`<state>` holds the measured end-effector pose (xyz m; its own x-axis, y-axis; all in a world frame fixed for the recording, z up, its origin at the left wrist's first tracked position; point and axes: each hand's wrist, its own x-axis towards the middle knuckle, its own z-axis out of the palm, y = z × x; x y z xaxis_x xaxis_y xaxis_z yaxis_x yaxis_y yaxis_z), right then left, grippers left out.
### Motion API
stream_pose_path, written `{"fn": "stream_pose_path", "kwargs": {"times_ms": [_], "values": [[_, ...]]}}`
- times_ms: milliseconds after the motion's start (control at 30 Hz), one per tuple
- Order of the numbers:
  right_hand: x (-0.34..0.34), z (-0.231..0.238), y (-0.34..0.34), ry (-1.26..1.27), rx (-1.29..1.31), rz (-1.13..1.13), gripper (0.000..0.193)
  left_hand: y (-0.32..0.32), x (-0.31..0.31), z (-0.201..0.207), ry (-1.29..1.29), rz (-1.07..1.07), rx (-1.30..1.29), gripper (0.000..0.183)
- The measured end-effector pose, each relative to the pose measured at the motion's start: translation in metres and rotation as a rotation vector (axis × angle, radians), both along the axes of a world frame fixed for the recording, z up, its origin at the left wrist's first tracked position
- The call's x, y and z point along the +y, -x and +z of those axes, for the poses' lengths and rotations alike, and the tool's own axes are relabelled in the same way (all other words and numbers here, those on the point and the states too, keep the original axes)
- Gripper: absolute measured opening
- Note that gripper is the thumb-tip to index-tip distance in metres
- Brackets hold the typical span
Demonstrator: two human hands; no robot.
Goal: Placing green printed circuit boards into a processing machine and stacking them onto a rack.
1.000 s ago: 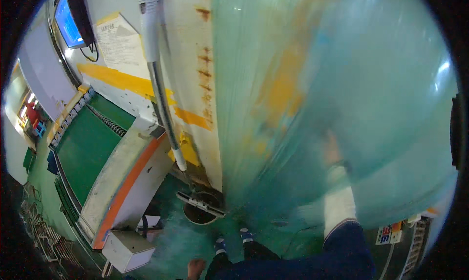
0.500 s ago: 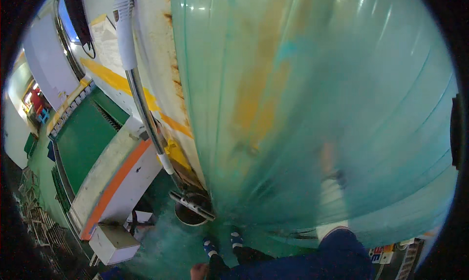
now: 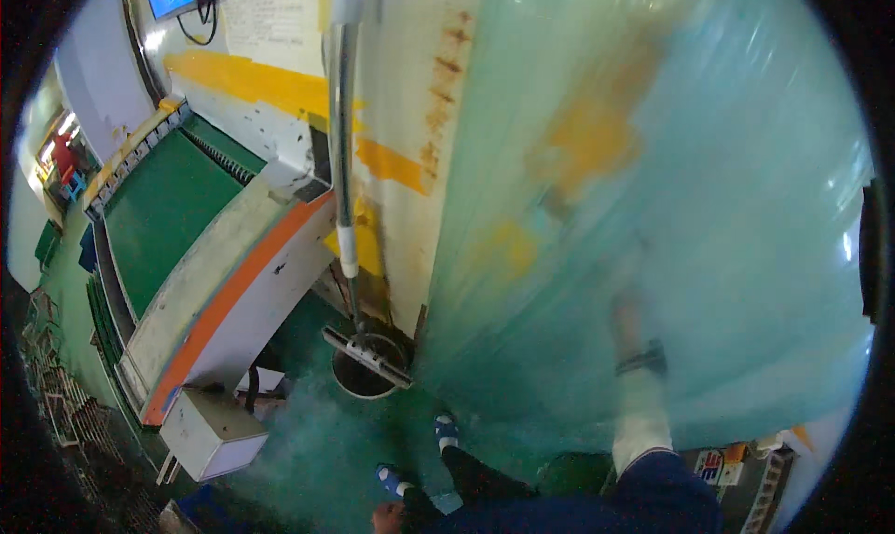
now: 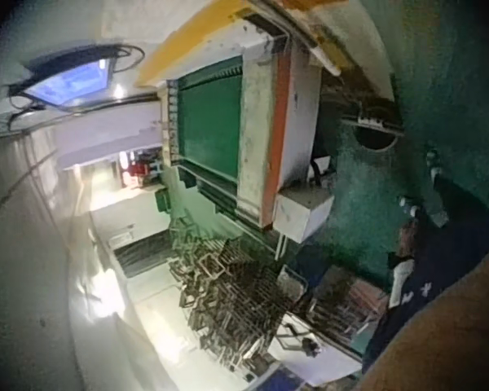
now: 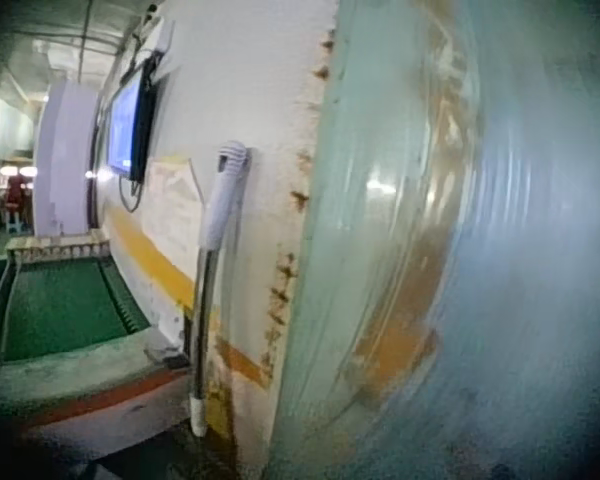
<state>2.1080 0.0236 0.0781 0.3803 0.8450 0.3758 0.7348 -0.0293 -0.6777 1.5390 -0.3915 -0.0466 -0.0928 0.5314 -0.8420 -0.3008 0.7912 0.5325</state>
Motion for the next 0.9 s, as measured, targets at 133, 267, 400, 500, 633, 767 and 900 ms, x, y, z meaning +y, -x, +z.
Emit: {"fn": "stream_pose_path", "kwargs": {"times_ms": [133, 267, 400, 500, 633, 767, 900], "values": [[-0.030, -0.007, 0.033, 0.014, -0.024, -0.001, 0.043, 0.029, -0.035, 0.025, -0.103, 0.018, -0.013, 0.035], [-0.071, -0.007, 0.067, 0.075, -0.024, 0.015, 0.044, 0.082, -0.134, -0.102, -0.198, -0.109, 0.243, 0.026], [-0.109, -0.013, 0.098, 0.170, -0.024, 0.051, 0.045, 0.103, -0.130, -0.070, -0.063, 0.216, 0.158, 0.024], [-0.134, -0.017, 0.117, 0.255, -0.007, 0.062, 0.046, 0.118, -0.130, -0.042, -0.092, 0.167, 0.179, 0.019], [-0.168, -0.036, 0.124, -0.052, -0.023, 0.108, 0.028, 0.131, -0.137, -0.056, -0.158, 0.158, 0.186, 0.020], [-0.177, -0.023, 0.143, -0.073, 0.127, 0.055, 0.024, 0.146, -0.128, -0.036, -0.257, -0.178, 0.399, 0.020], [-0.205, 0.091, 0.236, 0.097, 0.831, -0.158, 0.017, 0.159, -0.117, -0.044, -0.217, -0.031, 0.258, 0.018]]}}
